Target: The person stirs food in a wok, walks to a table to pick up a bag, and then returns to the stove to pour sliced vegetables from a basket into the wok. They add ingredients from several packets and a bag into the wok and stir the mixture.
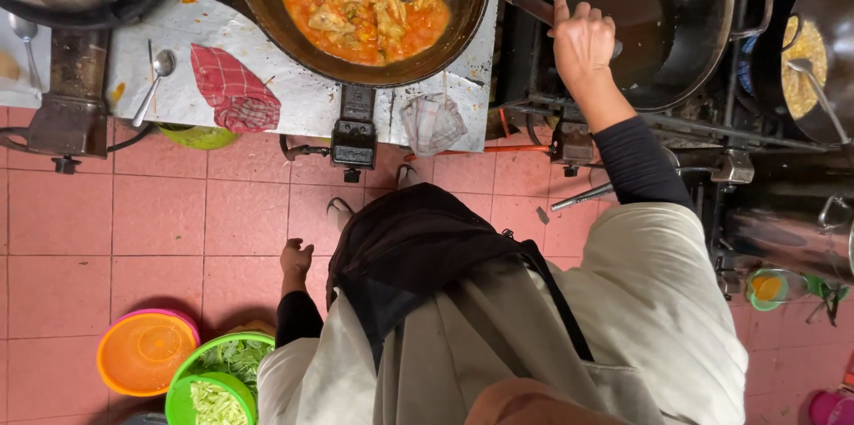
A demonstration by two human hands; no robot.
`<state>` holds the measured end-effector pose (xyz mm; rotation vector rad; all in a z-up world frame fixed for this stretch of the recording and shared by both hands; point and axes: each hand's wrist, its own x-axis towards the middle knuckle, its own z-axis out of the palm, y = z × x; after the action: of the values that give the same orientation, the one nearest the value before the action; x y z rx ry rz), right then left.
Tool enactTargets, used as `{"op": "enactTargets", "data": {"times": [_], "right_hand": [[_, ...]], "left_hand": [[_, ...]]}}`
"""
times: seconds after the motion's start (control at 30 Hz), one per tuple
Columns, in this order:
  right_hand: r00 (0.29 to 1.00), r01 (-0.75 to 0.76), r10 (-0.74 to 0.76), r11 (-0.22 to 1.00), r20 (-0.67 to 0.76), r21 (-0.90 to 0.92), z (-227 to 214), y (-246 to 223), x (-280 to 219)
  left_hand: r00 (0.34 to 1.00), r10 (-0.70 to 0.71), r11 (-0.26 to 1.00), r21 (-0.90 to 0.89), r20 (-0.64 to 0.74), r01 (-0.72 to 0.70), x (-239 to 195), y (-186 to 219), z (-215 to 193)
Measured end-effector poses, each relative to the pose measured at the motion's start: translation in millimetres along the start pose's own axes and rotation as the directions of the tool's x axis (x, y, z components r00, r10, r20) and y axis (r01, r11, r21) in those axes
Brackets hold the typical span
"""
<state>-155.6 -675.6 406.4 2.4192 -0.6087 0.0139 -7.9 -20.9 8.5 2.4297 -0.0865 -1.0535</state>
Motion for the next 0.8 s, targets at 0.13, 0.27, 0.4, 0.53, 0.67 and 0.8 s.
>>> {"op": "enactTargets", "data": {"times": [0.13,0.27,0.4,0.53,0.67,0.8], "right_hand": [[0.988,-0.134,0.131,0.99,-0.083,-0.037,22.2,-0.3,10.9],[0.98,-0.165,0.16,0.985,-0.115,-0.04,60.9,-18.1,23.9],[0.997,-0.077,0.073,0.986,0.033,0.148,66.4,-20.6,32.9],[0.994,-0.106,0.111,0.975,-0.013,0.193,77.0,-8.0,40.5],[0.992,-0.126,0.124,0.97,0.023,0.206,75.4,-14.2,58.6],[0.916,-0.243,0.009,0.81,0.402,0.534,47.1,-21.4,71.6]], "left_hand": [[0.995,0.1,0.995,0.024,0.015,-0.1,12.5,20.3,9.7],[0.99,0.141,0.988,0.06,0.013,-0.141,33.0,59.1,25.3],[0.986,0.169,0.986,-0.007,0.004,-0.169,39.1,100.2,38.9],[0.987,0.159,0.987,-0.032,0.015,-0.158,31.2,117.9,52.4],[0.982,0.189,0.982,-0.021,-0.011,-0.189,22.7,94.3,65.8],[0.997,0.072,0.997,0.025,0.018,-0.072,5.5,73.5,65.0]]}}
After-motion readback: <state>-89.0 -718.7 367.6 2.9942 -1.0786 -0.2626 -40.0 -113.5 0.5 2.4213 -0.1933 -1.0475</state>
